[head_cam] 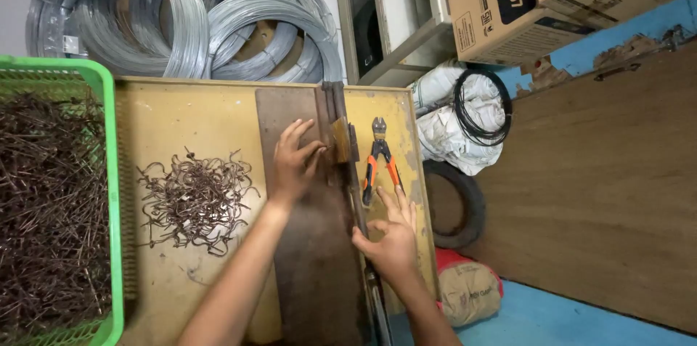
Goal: The person repeatedly picks small wire pieces from a green basket, places them into a metal bending jig on a workbench, and uses a long-handled lever to bend each piece. Finished bent wires are placed back into the basket. The process is repeated continuously throughout the clip.
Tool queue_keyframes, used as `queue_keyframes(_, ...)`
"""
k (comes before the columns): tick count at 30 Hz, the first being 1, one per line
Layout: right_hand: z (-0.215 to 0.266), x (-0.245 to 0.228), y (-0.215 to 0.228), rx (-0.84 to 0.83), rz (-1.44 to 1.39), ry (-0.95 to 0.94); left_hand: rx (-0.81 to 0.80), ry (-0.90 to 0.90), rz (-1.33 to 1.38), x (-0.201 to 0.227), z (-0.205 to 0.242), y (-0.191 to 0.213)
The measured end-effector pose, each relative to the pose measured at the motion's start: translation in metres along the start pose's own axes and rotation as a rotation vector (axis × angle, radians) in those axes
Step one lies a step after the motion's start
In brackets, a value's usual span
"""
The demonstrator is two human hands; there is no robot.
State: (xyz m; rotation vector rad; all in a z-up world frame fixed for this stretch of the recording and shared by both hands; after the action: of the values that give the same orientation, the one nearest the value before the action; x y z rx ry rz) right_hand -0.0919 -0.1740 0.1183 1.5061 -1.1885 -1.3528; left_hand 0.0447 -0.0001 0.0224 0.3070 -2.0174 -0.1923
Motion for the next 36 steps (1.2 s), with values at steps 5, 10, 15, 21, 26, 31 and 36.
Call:
queue_keyframes(5, -0.003, -0.005, 0.004, -0.055, 0.053, -0.045, -0.012, -0.01, -0.001, -0.012, 0.0, -0.014)
queue_keyframes(10, -0.002, -0.005, 0.004, -0.011, 0.039, -0.014, -0.064, -0.01, 0.001, -0.002, -0.012, -0.01)
queue_keyframes(15, 0.0, -0.002, 0.0, -0.015, 0.043, -0.023, -0.091, 0.0, -0.004, -0.001, -0.013, -0.01)
queue_keyframes(21, 0.0, 0.0, -0.006, -0.046, 0.061, -0.035, -0.089, -0.002, 0.017, -0.004, -0.011, -0.013)
queue_keyframes(26, 0.002, 0.001, -0.012, -0.053, 0.061, -0.051, -0.091, -0.013, 0.028, 0.004, -0.013, -0.007)
queue_keyframes(31, 0.006, 0.005, -0.021, -0.022, 0.034, -0.071, -0.105, 0.02, 0.016, 0.0, -0.013, -0.009)
queue_keyframes(36, 0.021, 0.015, -0.029, -0.11, -0.116, -0.229, -0.128, 0.022, 0.021, -0.004, -0.01, -0.01)
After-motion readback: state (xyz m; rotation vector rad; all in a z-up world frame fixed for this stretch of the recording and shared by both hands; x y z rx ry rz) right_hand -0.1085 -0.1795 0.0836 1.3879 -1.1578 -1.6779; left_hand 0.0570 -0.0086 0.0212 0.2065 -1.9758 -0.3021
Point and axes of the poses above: each hand's wrist, its own z-axis away from the middle knuckle, its own y-axis out of the back of the hand, x = y × z, the point moved 5 cm from there along -z, towards the middle knuckle, and after that the axes turned 8 degrees about z, right-handed, at the moved point
